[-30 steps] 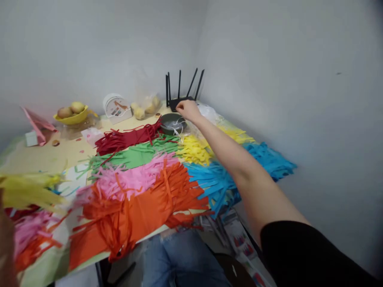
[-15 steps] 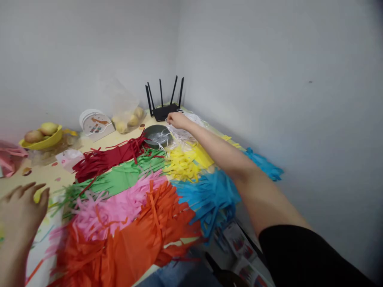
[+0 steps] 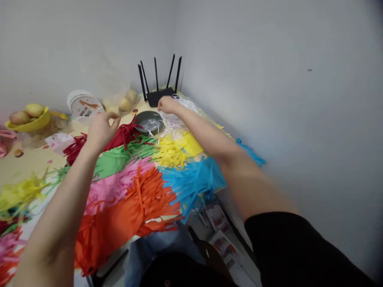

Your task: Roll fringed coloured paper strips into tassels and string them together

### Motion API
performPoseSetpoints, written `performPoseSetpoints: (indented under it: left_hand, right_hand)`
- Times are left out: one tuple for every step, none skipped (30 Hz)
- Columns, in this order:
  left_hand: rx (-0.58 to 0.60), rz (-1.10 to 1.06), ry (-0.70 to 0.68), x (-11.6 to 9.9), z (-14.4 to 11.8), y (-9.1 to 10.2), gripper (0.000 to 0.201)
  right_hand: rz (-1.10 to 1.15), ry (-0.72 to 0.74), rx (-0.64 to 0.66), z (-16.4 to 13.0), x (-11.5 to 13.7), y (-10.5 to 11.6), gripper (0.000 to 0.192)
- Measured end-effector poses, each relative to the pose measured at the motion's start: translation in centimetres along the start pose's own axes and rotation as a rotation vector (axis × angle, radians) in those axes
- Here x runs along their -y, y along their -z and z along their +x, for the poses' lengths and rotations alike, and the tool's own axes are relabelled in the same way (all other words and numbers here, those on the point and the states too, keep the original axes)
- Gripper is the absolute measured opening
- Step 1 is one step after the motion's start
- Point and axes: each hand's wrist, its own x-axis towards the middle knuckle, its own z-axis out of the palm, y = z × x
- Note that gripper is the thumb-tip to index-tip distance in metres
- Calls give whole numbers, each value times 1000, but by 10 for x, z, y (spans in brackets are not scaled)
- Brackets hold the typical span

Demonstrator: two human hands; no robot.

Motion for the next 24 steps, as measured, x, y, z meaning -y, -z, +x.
performPoseSetpoints:
  left_hand:
    - [-15, -54, 30, 1, 6, 2, 22]
    - [-30, -110, 64, 1, 11, 3, 22]
    - [-42, -165, 104, 0, 17, 4, 21]
    - [-52, -215, 143, -2, 23, 3, 20]
    - [-55, -265, 178, -6, 29, 1, 19]
    - [-52, -322, 208, -13, 36, -2, 18]
    - [-47, -392, 226, -21, 43, -6, 19]
    - [-43, -480, 235, -33, 51, -11, 22]
    - [-29, -585, 230, -47, 60, -17, 29]
    - [-6, -704, 211, -63, 69, -23, 37]
    - [30, -826, 182, -81, 78, -30, 45]
    - [93, -942, 143, -100, 86, -37, 48]
    - [158, -1042, 100, -119, 94, -43, 46]
    - [245, -1111, 64, -136, 100, -48, 41]
    - [333, -1144, 32, -152, 104, -52, 32]
    - [400, -1140, 12, -166, 109, -53, 24]
    - [434, -1109, 1, -178, 112, -50, 23]
    - [427, -1069, -9, -187, 116, -42, 28]
    - [398, -1035, -20, -194, 120, -29, 36]
    - [336, -1009, -34, -200, 124, -11, 42]
    - [285, -999, -59, -204, 129, 12, 45]
    - [260, -985, -87, -207, 133, 37, 49]
    - [183, -944, -125, -209, 136, 65, 50]
    - [138, -866, -181, -210, 137, 91, 56]
  right_hand:
    - [39, -11, -25, 1, -7, 12, 13]
    - [127, -29, -57, 1, -14, 24, 13]
    - [250, -51, -87, 0, -18, 34, 14]
    - [394, -76, -119, -3, -20, 43, 14]
    - [542, -98, -148, -7, -20, 52, 16]
    - [668, -109, -174, -12, -16, 60, 17]
    - [752, -97, -196, -18, -10, 70, 18]
    - [805, -63, -222, -24, -1, 82, 18]
    - [832, -11, -248, -31, 9, 96, 18]
    - [841, 59, -277, -38, 20, 112, 17]
    - [843, 128, -299, -45, 31, 131, 15]
    - [846, 175, -324, -53, 41, 151, 13]
    - [849, 217, -352, -61, 49, 171, 12]
    - [862, 273, -394, -68, 54, 189, 11]
    - [882, 330, -444, -76, 55, 205, 13]
    - [904, 384, -510, -83, 54, 216, 15]
    - [929, 428, -592, -89, 49, 221, 19]
    - [963, 439, -691, -94, 42, 219, 22]
    - [1000, 412, -783, -98, 33, 211, 23]
    - [1032, 361, -847, -100, 23, 195, 22]
    - [1087, 246, -885, -100, 13, 174, 19]
    - [1097, 145, -764, -99, 3, 149, 21]
    - [1046, 85, -554, -95, -7, 123, 29]
    - [985, 66, -355, -91, -16, 97, 31]
